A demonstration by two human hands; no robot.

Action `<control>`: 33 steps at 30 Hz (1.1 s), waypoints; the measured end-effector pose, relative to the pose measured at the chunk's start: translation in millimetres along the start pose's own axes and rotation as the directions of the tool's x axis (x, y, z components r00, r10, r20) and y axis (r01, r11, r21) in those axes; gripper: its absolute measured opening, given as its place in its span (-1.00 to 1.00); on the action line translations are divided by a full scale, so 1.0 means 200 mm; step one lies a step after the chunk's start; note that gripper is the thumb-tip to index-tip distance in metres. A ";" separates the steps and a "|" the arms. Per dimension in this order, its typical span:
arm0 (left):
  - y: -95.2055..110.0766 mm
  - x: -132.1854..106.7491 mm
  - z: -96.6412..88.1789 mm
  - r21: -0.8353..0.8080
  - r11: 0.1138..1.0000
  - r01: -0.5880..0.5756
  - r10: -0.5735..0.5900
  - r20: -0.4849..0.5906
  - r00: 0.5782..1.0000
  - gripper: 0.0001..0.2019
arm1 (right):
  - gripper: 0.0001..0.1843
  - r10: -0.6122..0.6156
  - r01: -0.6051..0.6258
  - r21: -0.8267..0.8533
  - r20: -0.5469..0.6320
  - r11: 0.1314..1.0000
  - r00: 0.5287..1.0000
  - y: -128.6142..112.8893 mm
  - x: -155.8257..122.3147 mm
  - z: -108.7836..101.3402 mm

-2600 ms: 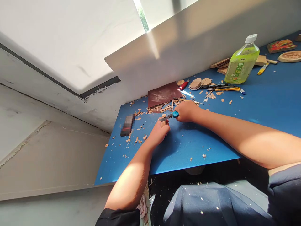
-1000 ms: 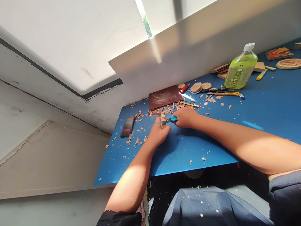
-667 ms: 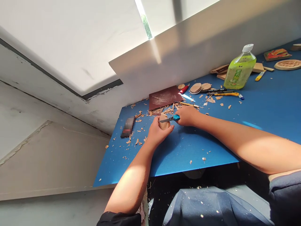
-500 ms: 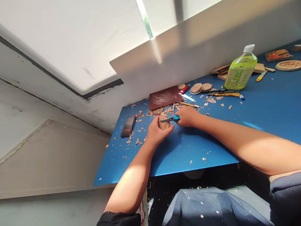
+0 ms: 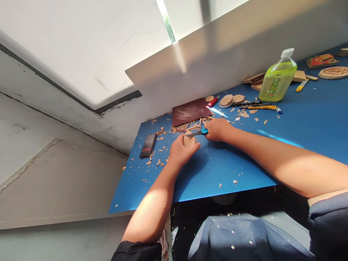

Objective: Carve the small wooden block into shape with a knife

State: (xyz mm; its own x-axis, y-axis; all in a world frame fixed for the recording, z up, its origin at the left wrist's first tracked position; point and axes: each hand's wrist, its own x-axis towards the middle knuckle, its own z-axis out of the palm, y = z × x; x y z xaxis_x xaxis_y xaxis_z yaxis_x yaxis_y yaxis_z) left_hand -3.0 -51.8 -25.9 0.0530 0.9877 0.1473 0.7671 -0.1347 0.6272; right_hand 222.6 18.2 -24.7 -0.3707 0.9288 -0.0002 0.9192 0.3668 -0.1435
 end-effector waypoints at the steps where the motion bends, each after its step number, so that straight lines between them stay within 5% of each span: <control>1: 0.00 0.00 0.00 0.016 1.000 0.004 -0.003 -0.003 1.000 -0.46 | -0.62 0.000 0.000 0.005 -0.001 1.000 1.000 0.01 0.00 0.00; 19: 0.02 -0.04 -0.03 -0.106 0.993 -0.053 0.047 -0.059 0.997 -0.40 | -0.62 -0.113 0.111 0.133 0.007 0.985 0.994 -0.08 -0.07 0.01; 33: 0.03 -0.02 -0.02 0.000 1.000 0.009 -0.009 -0.041 0.999 -0.48 | -0.57 0.036 -0.036 -0.001 0.011 0.999 0.999 -0.05 -0.02 -0.02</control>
State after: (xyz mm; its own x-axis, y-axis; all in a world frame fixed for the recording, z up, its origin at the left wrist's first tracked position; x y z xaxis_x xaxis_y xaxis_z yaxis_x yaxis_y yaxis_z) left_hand -1.0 -57.3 -18.8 0.0198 0.9847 0.1733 0.7678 -0.1260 0.6282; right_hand 215.2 11.3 -18.7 -0.3387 0.9407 -0.0160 0.9320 0.3332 -0.1425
